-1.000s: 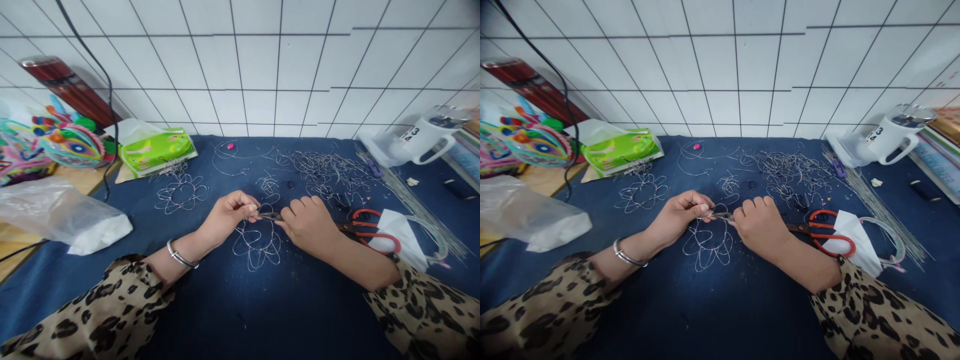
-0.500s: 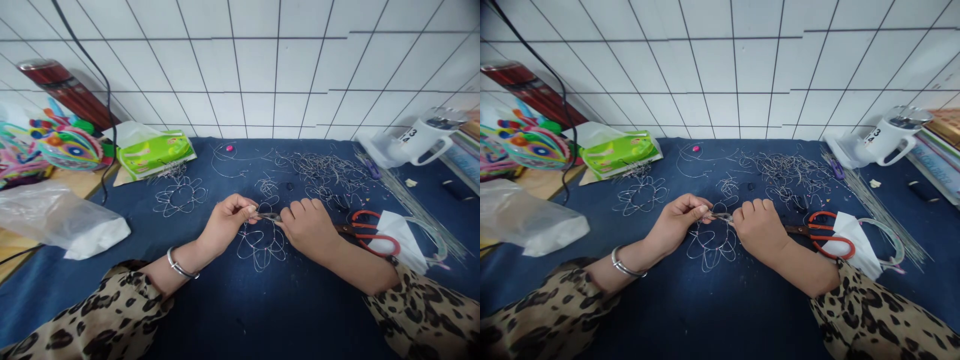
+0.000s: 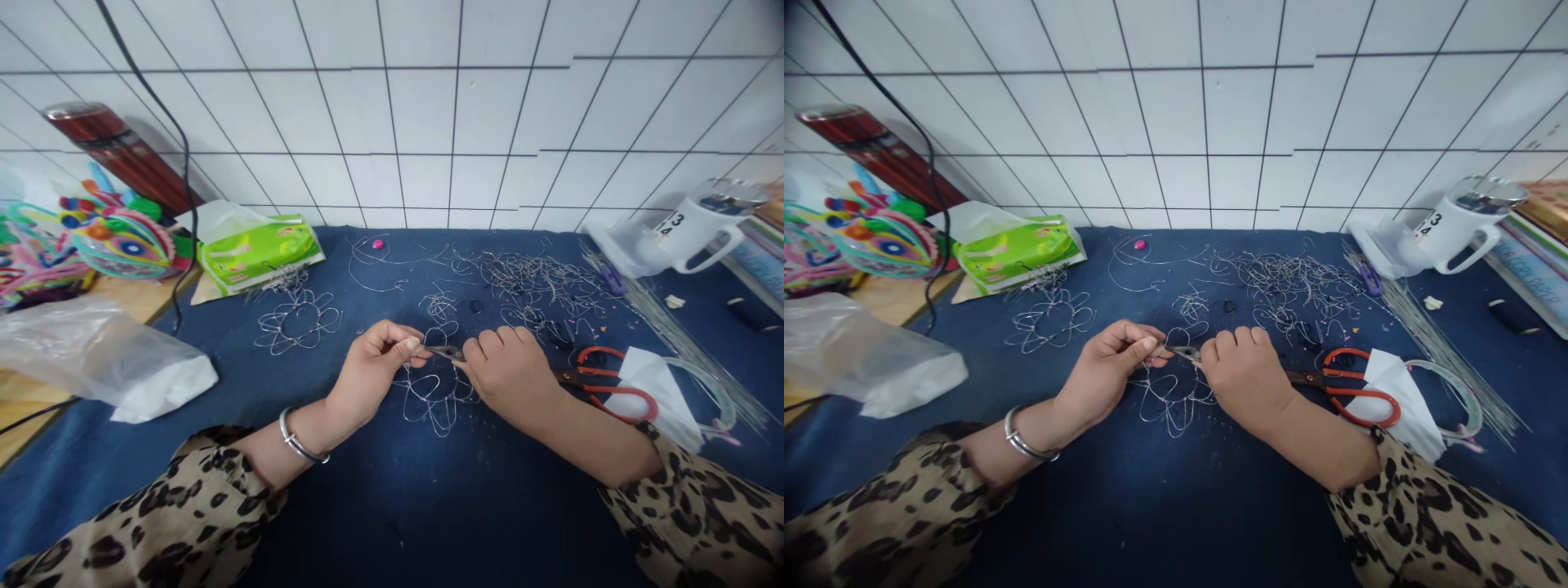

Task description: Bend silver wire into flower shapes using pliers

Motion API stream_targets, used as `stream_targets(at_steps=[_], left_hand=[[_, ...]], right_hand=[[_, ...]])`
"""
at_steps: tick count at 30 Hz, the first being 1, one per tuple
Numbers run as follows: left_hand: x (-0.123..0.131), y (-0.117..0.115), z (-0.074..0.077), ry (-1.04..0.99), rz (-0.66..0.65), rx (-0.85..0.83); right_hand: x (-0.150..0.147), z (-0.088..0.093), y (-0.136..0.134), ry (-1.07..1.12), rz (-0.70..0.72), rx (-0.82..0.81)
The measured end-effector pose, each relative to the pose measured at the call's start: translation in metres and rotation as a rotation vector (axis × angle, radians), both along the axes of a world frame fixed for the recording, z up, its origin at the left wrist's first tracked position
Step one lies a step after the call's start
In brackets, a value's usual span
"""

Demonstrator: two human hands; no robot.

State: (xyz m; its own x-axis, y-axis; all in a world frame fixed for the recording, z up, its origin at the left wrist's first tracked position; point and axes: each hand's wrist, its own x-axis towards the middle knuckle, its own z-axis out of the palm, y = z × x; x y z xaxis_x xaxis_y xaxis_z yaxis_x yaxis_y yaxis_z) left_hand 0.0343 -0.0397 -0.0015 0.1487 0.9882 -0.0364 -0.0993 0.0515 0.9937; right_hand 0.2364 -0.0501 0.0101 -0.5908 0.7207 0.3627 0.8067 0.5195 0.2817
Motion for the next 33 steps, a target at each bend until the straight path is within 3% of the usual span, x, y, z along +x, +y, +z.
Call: stream_targets(at_steps=[13, 17, 33], left_hand=[[-0.0045, 0.005, 0.0033, -0.046, -0.146, -0.098], [-0.0052, 0.0065, 0.0036, -0.032, -0.212, -0.138], [-0.0069, 0.0095, -0.0013, -0.02, -0.195, -0.107]], right_hand=[[0.0042, -0.0068, 0.0054, 0.123, -0.018, -0.192], [0.0051, -0.0086, 0.0068, 0.141, -0.015, -0.194], [0.0043, -0.0059, 0.007, 0.12, 0.02, -0.122]])
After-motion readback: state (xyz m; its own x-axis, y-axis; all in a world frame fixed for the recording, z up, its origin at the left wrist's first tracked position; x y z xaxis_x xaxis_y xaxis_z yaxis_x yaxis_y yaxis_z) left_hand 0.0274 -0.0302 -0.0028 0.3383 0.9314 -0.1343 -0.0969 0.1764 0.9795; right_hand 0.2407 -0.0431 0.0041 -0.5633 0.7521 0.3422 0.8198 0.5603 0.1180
